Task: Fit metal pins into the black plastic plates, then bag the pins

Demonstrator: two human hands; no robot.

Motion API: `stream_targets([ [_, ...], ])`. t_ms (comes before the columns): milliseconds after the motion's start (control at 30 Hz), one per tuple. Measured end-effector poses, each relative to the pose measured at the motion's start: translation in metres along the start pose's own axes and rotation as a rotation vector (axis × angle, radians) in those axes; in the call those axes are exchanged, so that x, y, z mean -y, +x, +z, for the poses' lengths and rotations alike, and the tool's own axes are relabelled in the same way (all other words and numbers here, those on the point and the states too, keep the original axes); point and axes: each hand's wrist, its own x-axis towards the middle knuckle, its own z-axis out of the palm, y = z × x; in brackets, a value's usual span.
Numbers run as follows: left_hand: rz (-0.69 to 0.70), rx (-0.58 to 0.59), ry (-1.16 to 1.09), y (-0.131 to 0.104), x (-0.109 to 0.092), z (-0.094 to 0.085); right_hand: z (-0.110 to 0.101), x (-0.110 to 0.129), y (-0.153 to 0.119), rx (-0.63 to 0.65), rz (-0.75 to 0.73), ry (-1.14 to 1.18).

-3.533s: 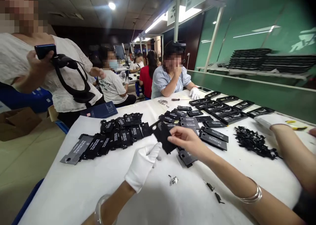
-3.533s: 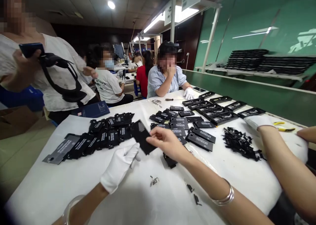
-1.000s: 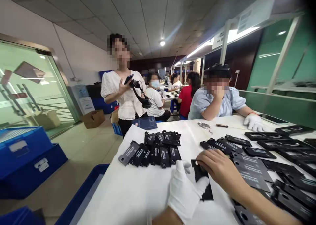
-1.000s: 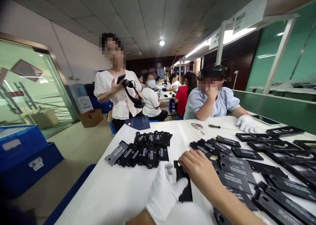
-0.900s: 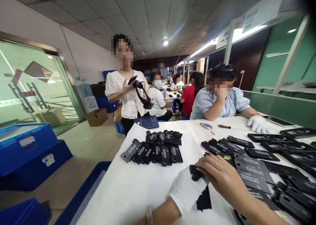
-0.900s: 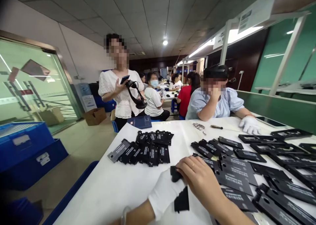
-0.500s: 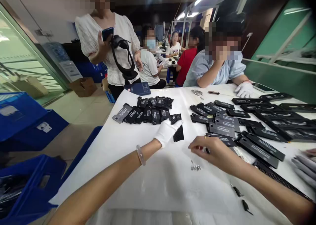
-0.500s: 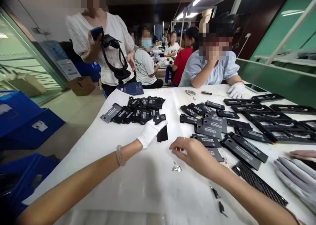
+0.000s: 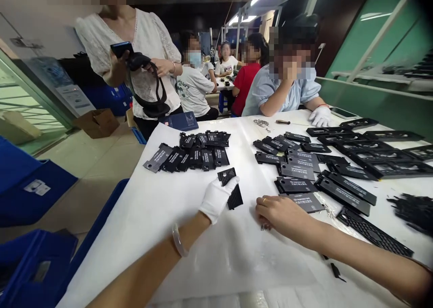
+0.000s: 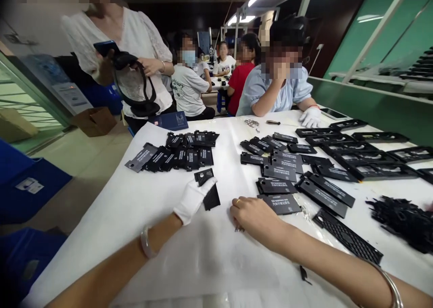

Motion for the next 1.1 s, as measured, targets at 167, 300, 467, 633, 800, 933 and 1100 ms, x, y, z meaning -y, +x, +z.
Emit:
stream_targets([
  [167, -0.025, 0.04, -0.001, 0.001, -0.001, 0.0, -0.003, 0.004, 0.002, 0.084, 0.117, 0.037],
  [300, -0.054, 0.04, -0.017, 0.001, 0.0, -0.001, -0.01, -0.007, 0.006, -0.01, 0.197, 0.382],
  [467, -0.076, 0.037, -0.028, 0.001, -0.002, -0.001, -0.008, -0.02, 0.015, -0.091, 0.245, 0.773],
  [633, -0.09, 0.05, -0.039, 0.0, -0.004, -0.001, -0.005, -0.022, 0.014, -0.045, 0.152, 0.667],
  [800, -0.098, 0.062, -0.039, 0.0, -0.003, -0.002, -0.007, -0.027, 0.009, -0.04, 0.125, 0.589],
  [933, -0.104, 0.069, -0.02, 0.0, -0.004, -0.002, -0.01, -0.031, 0.008, -0.056, 0.153, 0.702],
  [1100, -0.11, 0.014, -0.042, -0.002, -0.016, -0.003, -0.021, -0.022, 0.019, -0.229, 0.209, 1.116],
])
